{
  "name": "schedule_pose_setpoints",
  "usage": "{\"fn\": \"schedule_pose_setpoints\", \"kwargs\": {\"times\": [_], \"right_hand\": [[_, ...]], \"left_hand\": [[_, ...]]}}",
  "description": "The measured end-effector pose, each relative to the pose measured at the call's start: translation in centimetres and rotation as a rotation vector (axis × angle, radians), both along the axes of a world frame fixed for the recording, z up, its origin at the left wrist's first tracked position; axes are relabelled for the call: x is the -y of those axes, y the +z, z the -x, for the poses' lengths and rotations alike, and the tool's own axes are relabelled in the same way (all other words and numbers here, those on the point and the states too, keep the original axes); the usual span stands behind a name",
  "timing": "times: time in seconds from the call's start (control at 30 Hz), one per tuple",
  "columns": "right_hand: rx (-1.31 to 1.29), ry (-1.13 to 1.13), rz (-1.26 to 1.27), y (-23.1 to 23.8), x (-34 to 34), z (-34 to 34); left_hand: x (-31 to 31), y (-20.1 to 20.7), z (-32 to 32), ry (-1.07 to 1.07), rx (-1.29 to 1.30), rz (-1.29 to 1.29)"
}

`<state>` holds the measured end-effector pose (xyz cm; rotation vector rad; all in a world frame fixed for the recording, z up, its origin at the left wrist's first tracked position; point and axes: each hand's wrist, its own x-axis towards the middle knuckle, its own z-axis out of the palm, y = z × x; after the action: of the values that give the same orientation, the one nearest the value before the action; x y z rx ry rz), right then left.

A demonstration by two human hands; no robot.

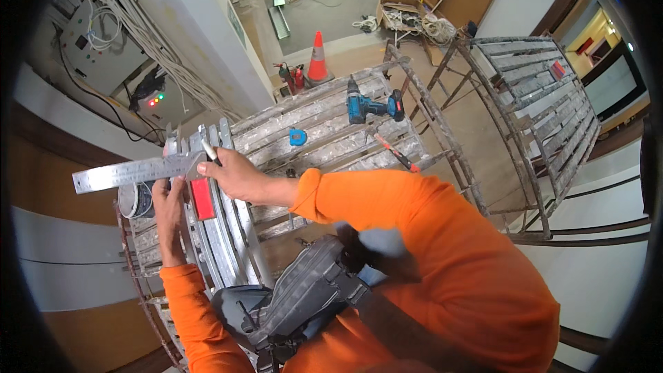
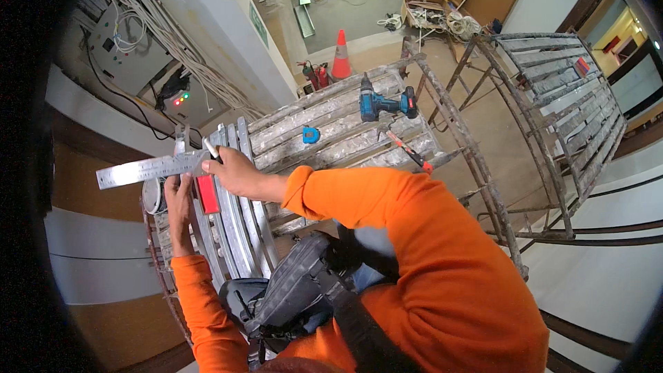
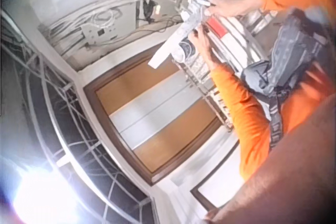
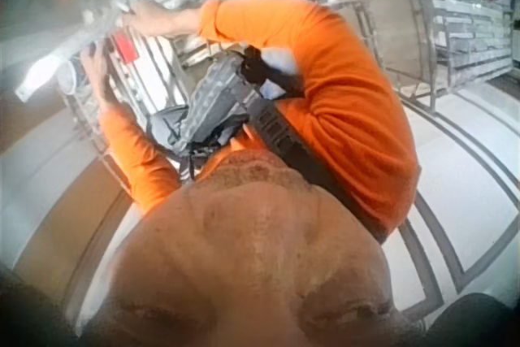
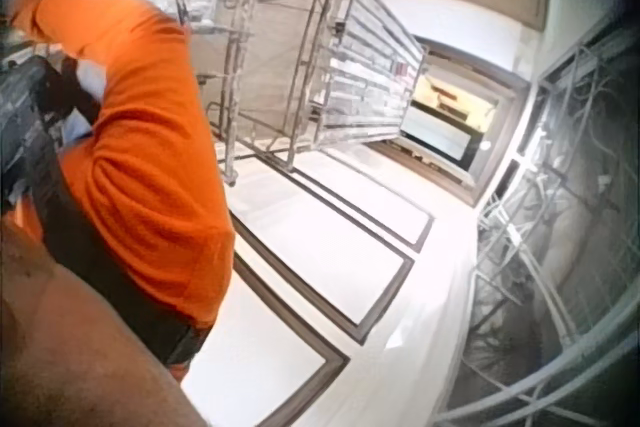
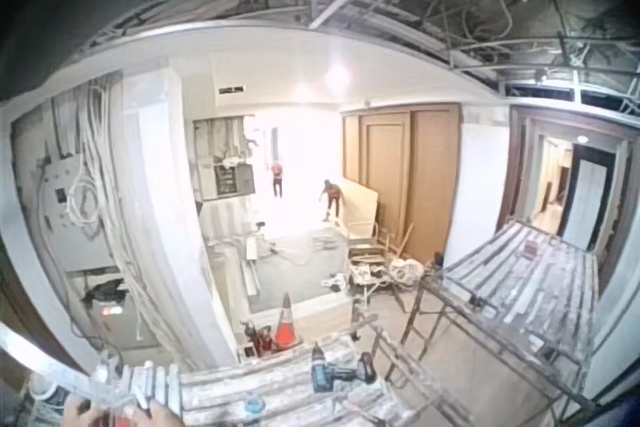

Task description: The person measures and marks metal strips on a scaffold using a tape measure and marker, then uses tin snips to cut the strips to size. The person also uses a power drill to fasten the metal pieces together on the scaffold.

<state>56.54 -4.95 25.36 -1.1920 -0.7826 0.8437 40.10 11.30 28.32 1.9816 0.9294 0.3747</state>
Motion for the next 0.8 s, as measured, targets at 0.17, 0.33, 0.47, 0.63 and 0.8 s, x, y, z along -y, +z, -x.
{"fn": "schedule_pose_setpoints", "kwargs": {"times": [0.17,0.33,0.47,0.63,0.8], "right_hand": [[-0.035,0.043,0.108,0.2,1.5,-1.3],[-0.104,0.021,0.013,0.3,2.4,-2.6],[-0.166,0.040,0.090,1.2,2.5,-1.0],[-0.082,0.010,0.105,0.0,2.0,0.3],[-0.043,-0.058,0.048,-0.1,1.9,1.2]], "left_hand": [[2.5,-1.8,-1.0,0.091,0.416,0.429],[3.5,-1.2,-3.2,-0.031,0.428,0.446],[4.7,-1.3,-3.2,0.077,0.428,0.425],[4.3,-1.7,-3.0,0.032,0.385,0.355],[4.6,-0.6,-2.9,-0.001,0.453,0.550]]}}
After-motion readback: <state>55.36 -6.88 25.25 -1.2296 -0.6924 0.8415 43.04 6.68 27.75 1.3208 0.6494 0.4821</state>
